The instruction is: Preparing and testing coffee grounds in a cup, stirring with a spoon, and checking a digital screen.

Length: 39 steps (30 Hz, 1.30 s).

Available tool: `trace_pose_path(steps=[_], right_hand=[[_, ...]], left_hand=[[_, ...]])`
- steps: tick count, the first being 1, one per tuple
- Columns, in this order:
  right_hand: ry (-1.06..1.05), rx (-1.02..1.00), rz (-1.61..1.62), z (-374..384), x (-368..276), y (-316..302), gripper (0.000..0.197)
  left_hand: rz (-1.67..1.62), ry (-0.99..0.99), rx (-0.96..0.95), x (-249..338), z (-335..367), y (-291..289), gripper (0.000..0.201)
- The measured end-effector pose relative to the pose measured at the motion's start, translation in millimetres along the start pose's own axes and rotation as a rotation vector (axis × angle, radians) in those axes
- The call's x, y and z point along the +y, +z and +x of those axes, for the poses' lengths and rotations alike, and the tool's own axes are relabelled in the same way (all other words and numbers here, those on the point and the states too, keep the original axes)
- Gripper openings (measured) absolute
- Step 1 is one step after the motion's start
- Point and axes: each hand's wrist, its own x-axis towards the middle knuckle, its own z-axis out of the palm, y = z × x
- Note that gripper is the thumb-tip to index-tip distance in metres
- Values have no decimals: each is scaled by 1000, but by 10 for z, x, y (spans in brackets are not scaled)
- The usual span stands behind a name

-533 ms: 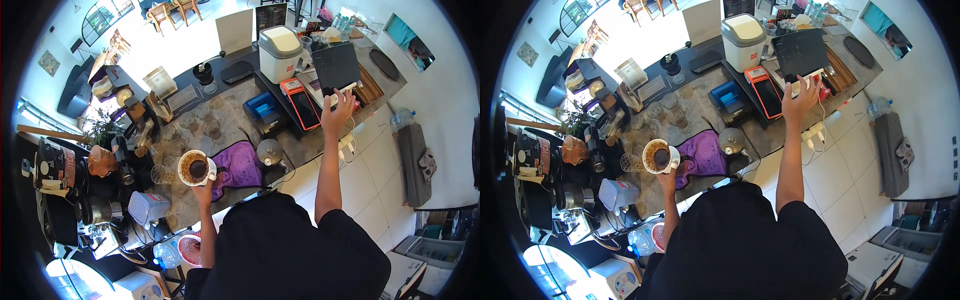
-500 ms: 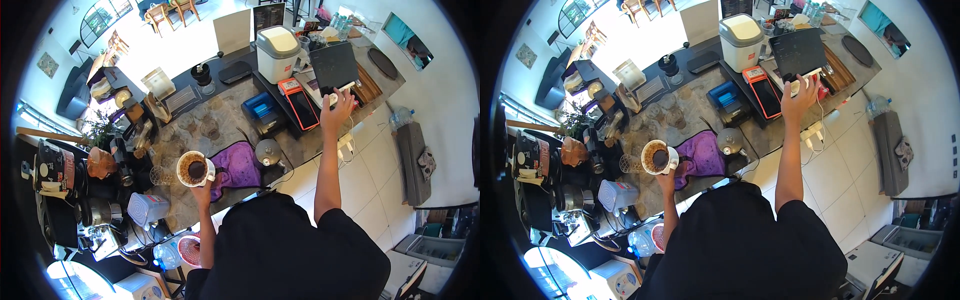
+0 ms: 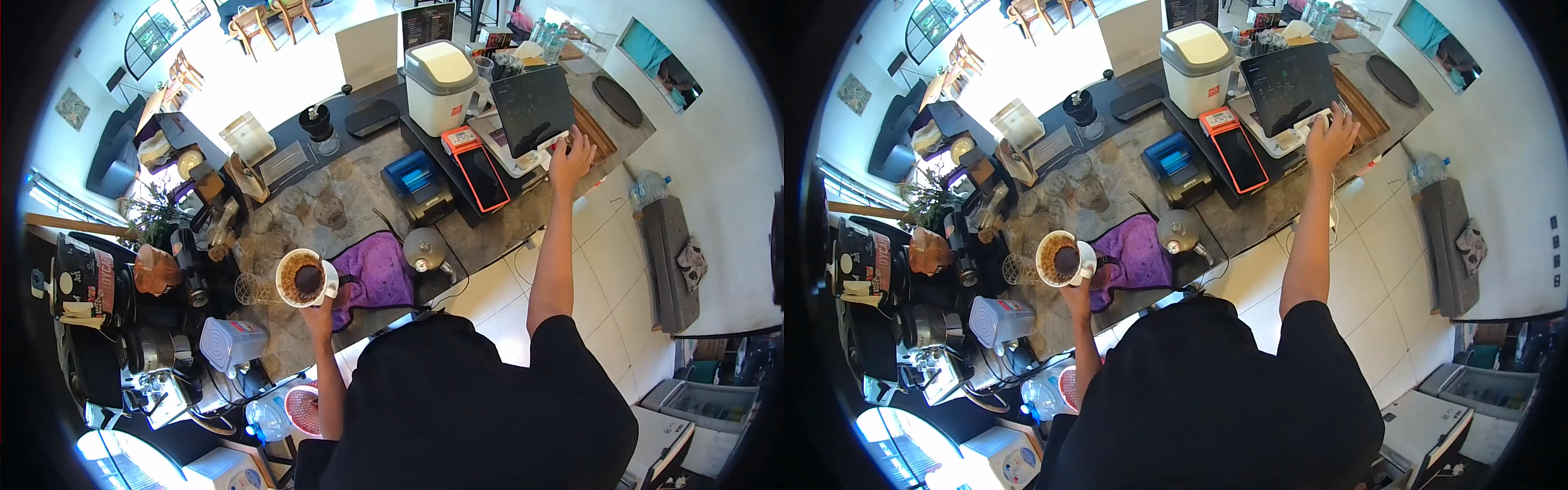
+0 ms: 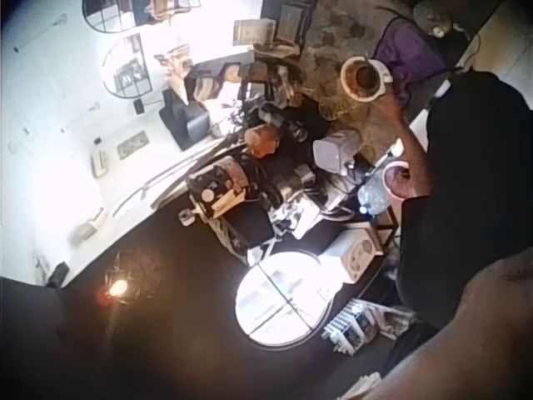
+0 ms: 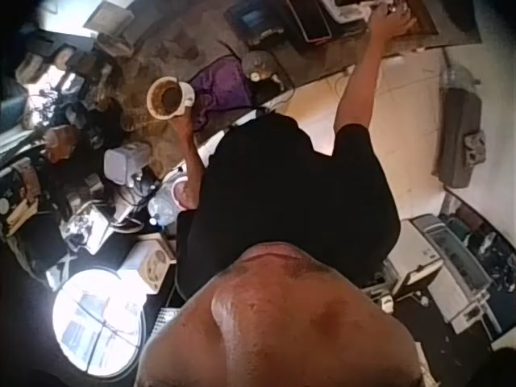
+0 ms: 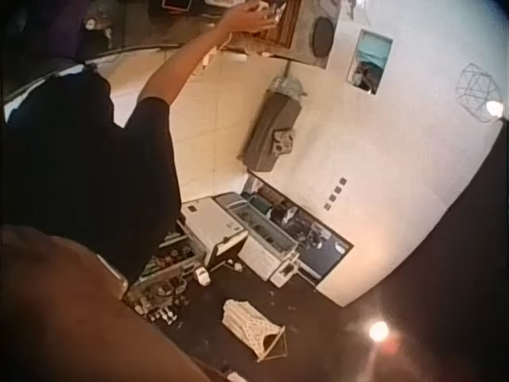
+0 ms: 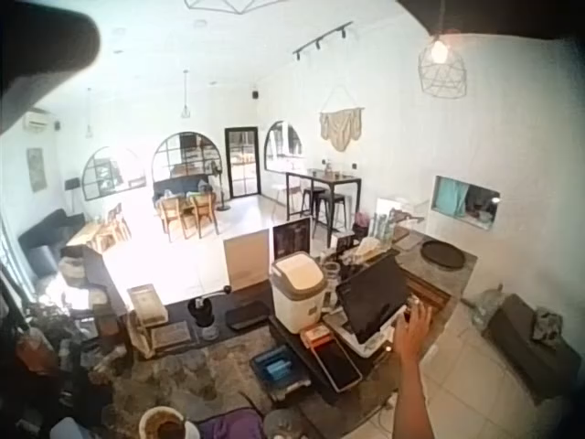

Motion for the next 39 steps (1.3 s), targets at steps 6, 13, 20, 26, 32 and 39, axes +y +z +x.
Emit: trace_pose_path(steps=[6, 13, 20, 26, 32, 39], right_hand=[[89, -122, 8, 233, 175, 152, 54], [102, -177, 0, 373, 285, 290, 57], [134, -181, -1, 449, 238, 321, 56], [139, -181, -11, 497, 275, 347, 55], [169, -193, -10, 492, 206, 340, 56], [-19, 2, 87, 370, 223, 209, 50]], left_hand=[[4, 28, -2, -60, 16, -51, 68], [-30, -9, 12, 39, -19, -8, 68], [18, -23, 24, -37, -15, -49, 72], [16, -38, 1, 60, -11, -27, 70], [25, -36, -8, 45, -27, -49, 66], [9, -41, -40, 45, -23, -28, 67]])
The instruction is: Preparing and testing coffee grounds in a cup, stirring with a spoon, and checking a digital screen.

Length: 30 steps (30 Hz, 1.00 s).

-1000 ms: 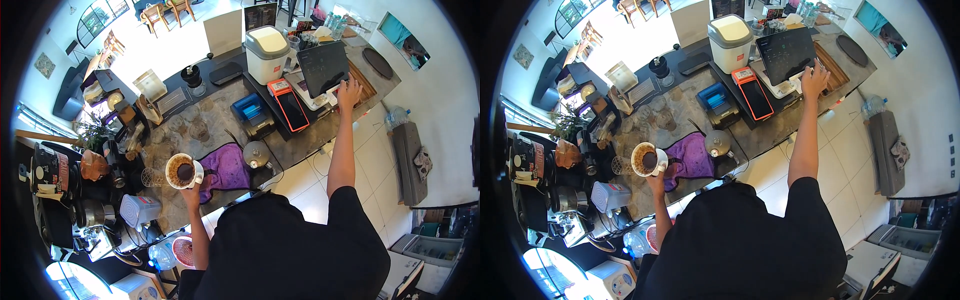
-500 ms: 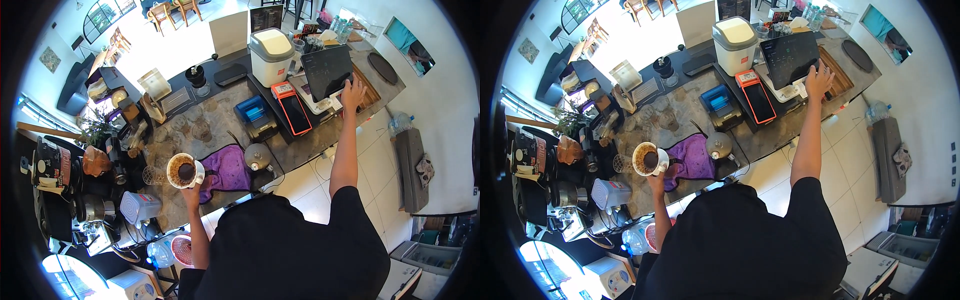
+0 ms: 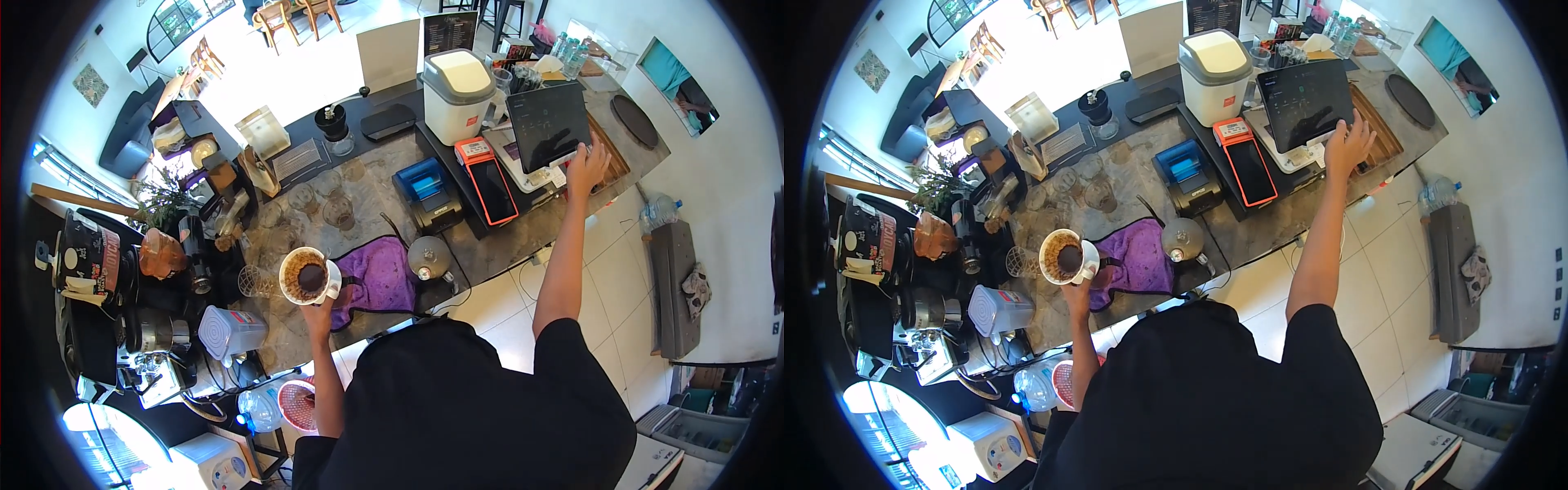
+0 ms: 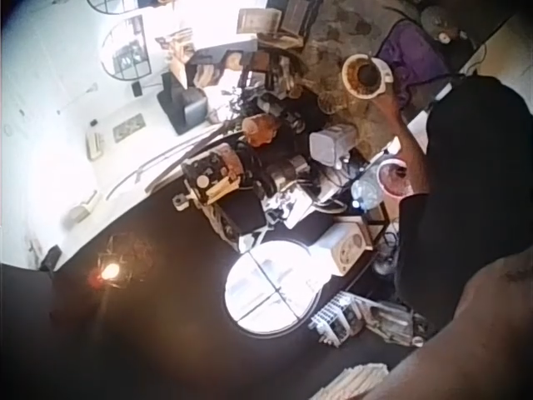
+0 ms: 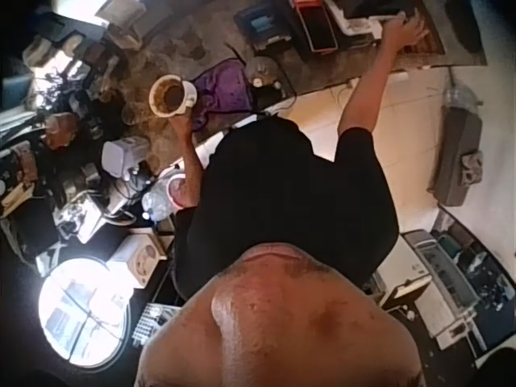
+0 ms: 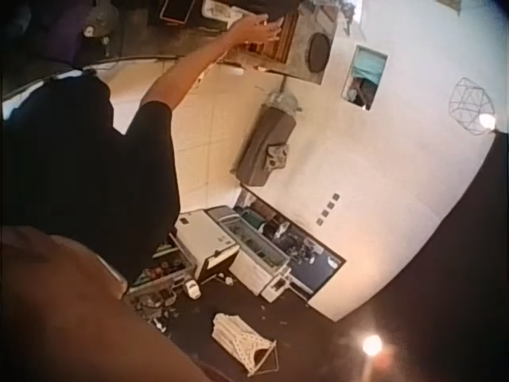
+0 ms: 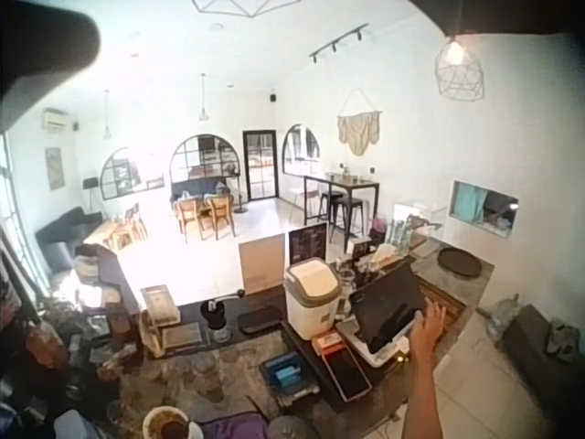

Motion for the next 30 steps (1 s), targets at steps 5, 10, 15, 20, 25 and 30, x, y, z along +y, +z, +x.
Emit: trace_pose_path(steps=[5, 10, 15, 20, 25, 30], right_hand=[[-156, 109, 221, -507, -952, -414, 32], [-321, -134, 662, -1356, -2192, -939, 17], [-555, -903, 813, -2063, -2995, -1137, 32], [-753, -1034, 669, -2761, -3152, -808, 61], [-729, -1091, 566, -3023, -3262, -680, 64], [-732, -1083, 509, -3189, -3326, -565, 58]], left_hand=[[-60, -48, 11, 0, -2, 0, 71], [-46, -14, 43, -45, -10, -13, 71], [13, 24, 23, 44, -10, -16, 65], [-64, 34, -11, 24, -2, 9, 59], [-65, 19, -7, -144, 28, -29, 62], [-58, 6, 20, -111, 5, -20, 66]])
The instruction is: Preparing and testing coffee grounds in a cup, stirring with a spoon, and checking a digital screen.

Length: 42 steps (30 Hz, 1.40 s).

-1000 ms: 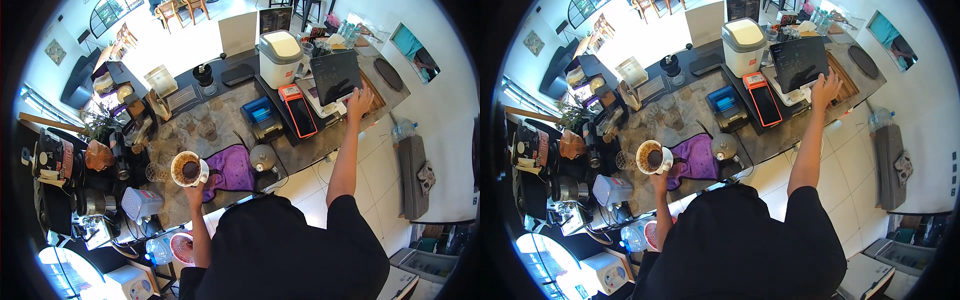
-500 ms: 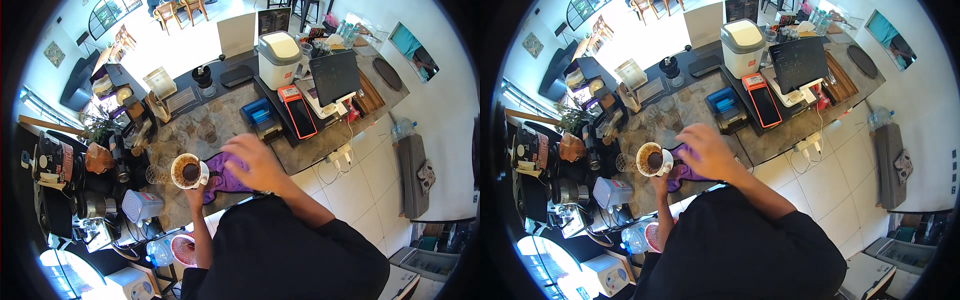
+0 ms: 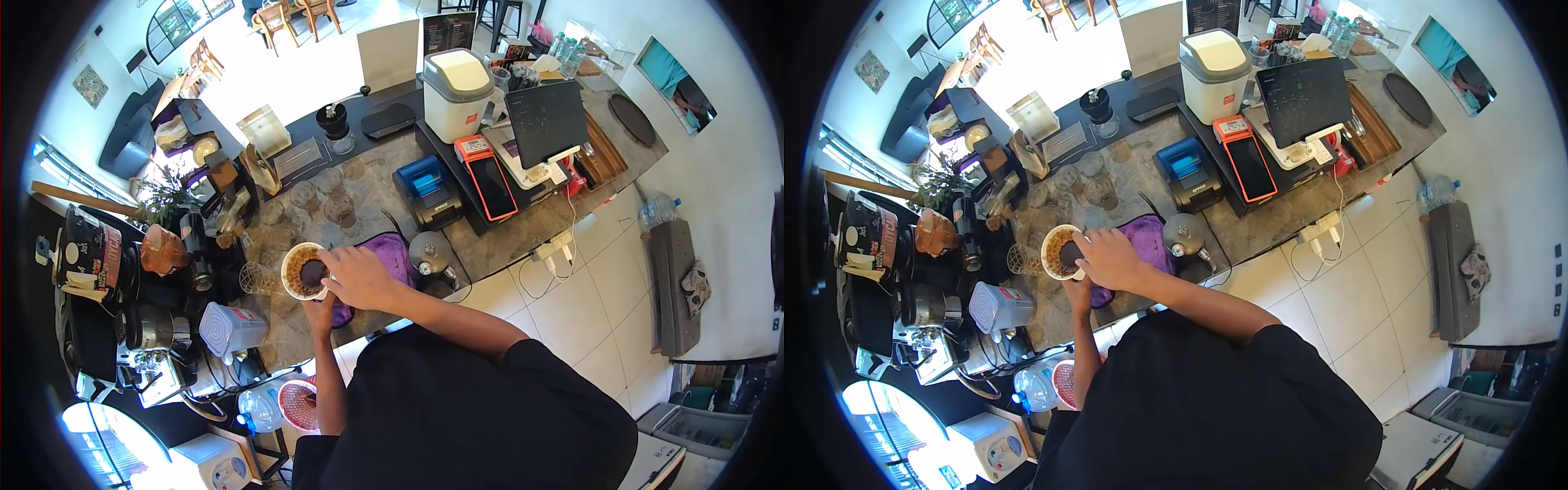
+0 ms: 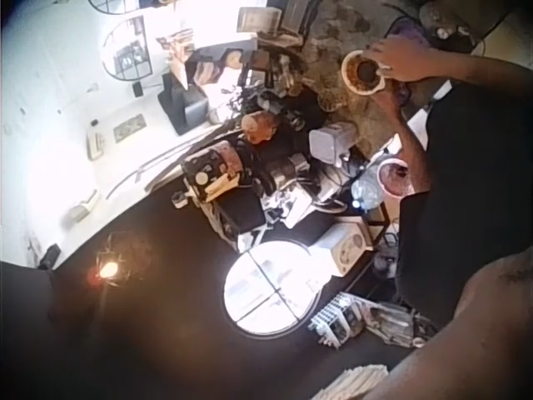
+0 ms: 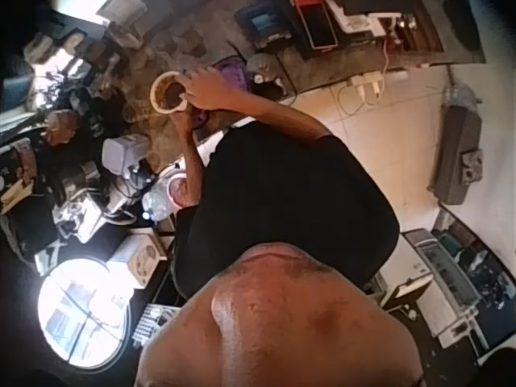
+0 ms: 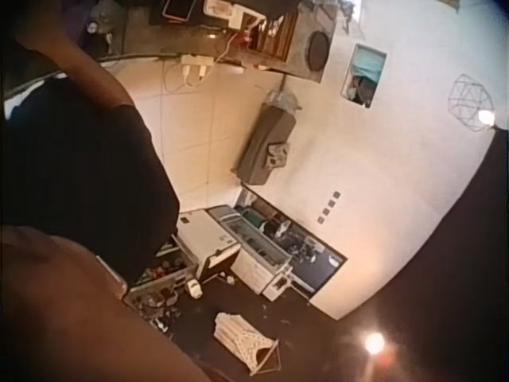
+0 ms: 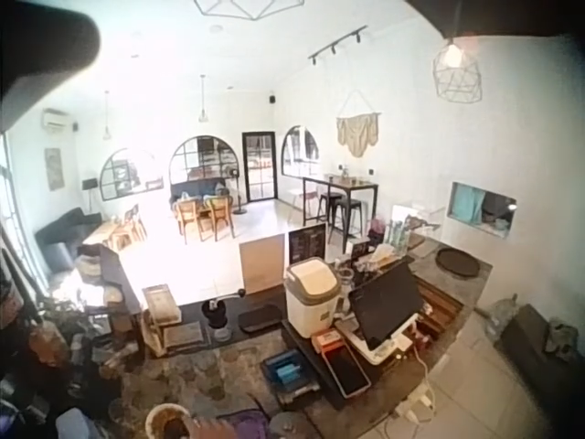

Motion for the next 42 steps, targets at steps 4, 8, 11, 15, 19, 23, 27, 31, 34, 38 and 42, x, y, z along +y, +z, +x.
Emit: trace_pose_path(steps=[4, 8, 11, 15, 19, 23, 27, 31, 34, 38, 42], right_hand=[[10, 13, 24, 52, -65, -72, 50], [52, 49, 117, 62, -97, -212, 46], [9, 222, 254, 20, -49, -426, 41], [78, 565, 235, -138, 220, -1042, 20], [406, 947, 159, -399, 967, -1653, 16], [585, 1072, -34, -796, 1729, -1993, 27], [718, 1009, -69, -877, 1860, -2081, 35], [747, 971, -126, -878, 1940, -2015, 36], [750, 977, -111, -886, 1932, -1984, 35], [767, 971, -110, -890, 1967, -1978, 34], [730, 992, -63, -862, 1922, -2040, 36]], left_hand=[[-12, -16, -10, 65, 7, 24, 67], [-83, 32, -34, 109, 34, 50, 65], [-75, 27, -53, 144, 37, 46, 63], [-23, 74, -33, 154, 46, 36, 62], [-4, 89, -30, 209, 16, 63, 66], [19, 41, 4, 117, 45, 53, 69], [9, 36, 12, 29, 29, 3, 70], [26, 13, 3, 101, 18, 32, 71], [25, 15, -9, 158, 0, 42, 71], [17, 6, -11, 164, 3, 36, 72], [48, -13, 7, 179, -11, 46, 72]])
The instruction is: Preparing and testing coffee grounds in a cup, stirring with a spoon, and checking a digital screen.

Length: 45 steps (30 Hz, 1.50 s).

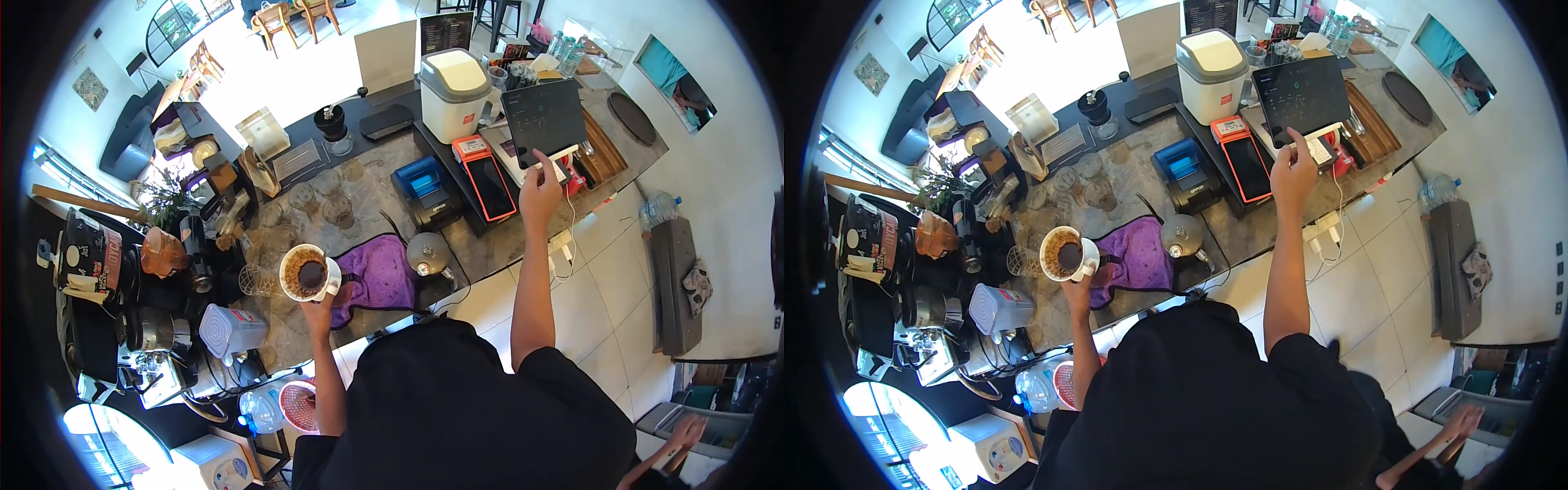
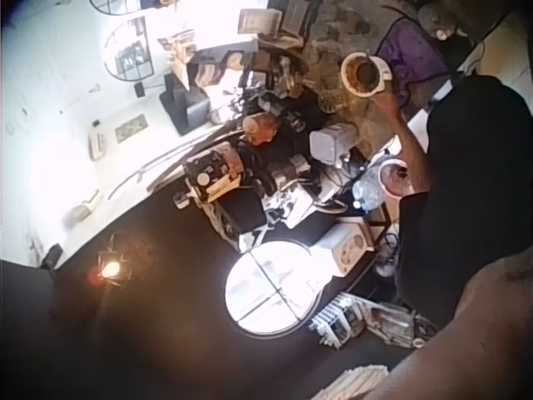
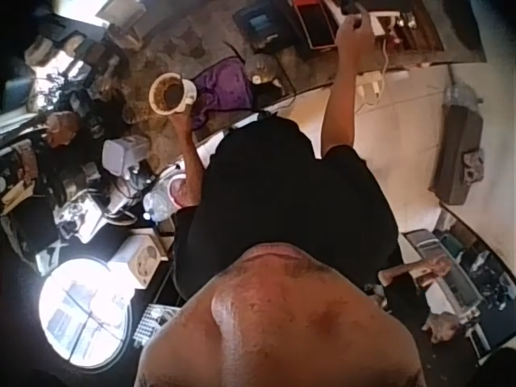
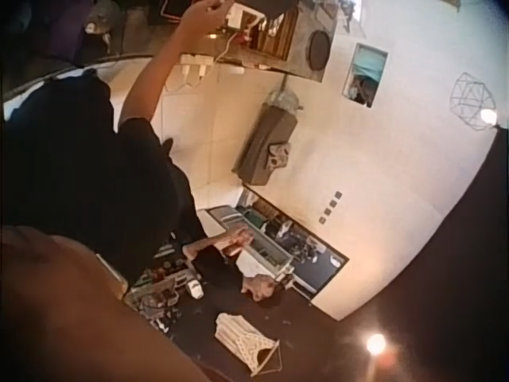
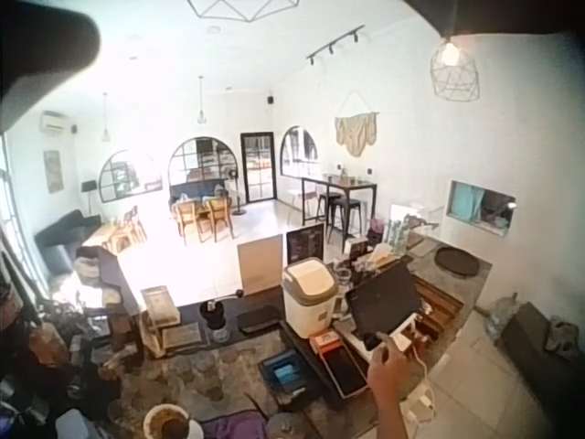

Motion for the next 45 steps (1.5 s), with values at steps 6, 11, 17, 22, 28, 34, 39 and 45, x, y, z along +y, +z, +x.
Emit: trace_pose_path(steps=[6, 11, 17, 22, 28, 34, 39, 45], right_hand=[[-68, -76, 1, 72, -60, 38, 41], [2, -117, -58, 146, -206, 31, 45], [57, -148, -158, 278, -159, 7, 51], [70, -40, -151, 351, -121, -74, 47], [-112, 155, -256, 961, 461, -188, 44], [-117, 172, -363, 1484, 932, -174, 47], [-78, 120, -446, 1618, 1090, -62, 52], [-48, 90, -437, 1730, 1218, -24, 54]], left_hand=[[10, 40, -18, -94, 39, -33, 69], [-25, 12, -9, -77, 35, -24, 72], [8, 21, 12, 4, 14, 3, 71], [-24, 22, -4, -50, 21, -10, 72], [12, 21, -6, -204, 57, -60, 75], [-18, -4, 16, -238, 39, -54, 76], [-19, -31, -13, -192, 44, -62, 75], [-14, 16, 1, -180, 39, -53, 74]])
